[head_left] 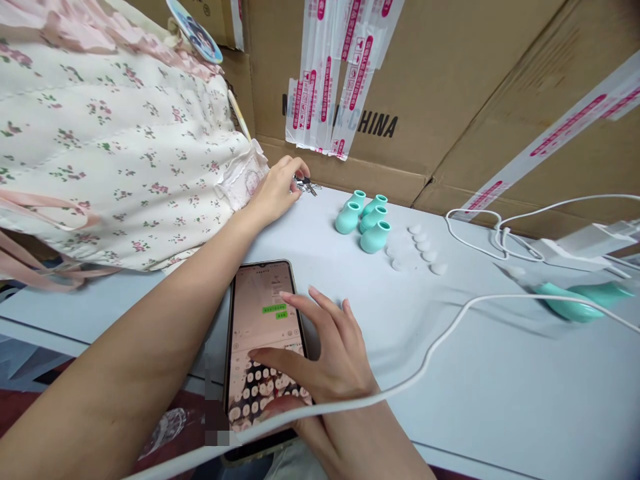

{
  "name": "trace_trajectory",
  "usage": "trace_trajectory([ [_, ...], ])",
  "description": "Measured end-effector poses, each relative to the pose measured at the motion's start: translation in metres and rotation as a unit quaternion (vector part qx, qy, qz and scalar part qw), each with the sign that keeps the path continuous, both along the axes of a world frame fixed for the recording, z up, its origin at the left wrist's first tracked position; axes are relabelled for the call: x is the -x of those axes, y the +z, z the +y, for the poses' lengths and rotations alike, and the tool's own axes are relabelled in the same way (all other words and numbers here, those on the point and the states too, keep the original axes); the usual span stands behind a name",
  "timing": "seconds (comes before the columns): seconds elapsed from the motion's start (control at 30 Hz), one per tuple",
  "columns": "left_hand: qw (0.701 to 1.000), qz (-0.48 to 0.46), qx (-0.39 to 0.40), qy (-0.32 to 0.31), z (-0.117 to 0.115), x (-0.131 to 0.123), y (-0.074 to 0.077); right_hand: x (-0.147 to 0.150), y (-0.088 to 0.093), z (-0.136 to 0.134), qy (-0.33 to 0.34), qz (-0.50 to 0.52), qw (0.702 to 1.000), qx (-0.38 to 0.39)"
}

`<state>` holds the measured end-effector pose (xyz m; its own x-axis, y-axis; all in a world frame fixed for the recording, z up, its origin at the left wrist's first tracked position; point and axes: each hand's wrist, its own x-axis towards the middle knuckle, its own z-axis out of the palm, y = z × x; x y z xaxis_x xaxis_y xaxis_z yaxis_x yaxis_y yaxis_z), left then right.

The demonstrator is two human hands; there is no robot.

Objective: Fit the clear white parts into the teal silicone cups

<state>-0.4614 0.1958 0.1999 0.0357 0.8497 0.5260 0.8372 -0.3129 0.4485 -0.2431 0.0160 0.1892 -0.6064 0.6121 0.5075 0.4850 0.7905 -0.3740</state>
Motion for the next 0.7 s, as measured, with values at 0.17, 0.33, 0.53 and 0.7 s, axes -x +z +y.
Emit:
trace_trajectory([
  [0.17, 1.0, 0.02, -0.007, 0.003, 0.001, 0.001, -0.001, -0.011, 0.012, -0.001, 0.009, 0.006, 0.999, 0.032],
  [0.33, 0.999, 0.037, -0.013, 0.016, 0.001, 0.001, -0.001, -0.016, 0.015, -0.002, -0.009, 0.021, 0.998, 0.05],
  [0.53, 0.998, 0.052, -0.027, 0.026, 0.0, 0.0, 0.0, -0.02, 0.012, -0.002, -0.018, 0.081, 0.994, 0.068],
  [0.7, 0.998, 0.042, -0.041, 0.028, 0.0, -0.001, 0.002, -0.024, 0.011, -0.001, 0.03, 0.149, 0.986, 0.076],
])
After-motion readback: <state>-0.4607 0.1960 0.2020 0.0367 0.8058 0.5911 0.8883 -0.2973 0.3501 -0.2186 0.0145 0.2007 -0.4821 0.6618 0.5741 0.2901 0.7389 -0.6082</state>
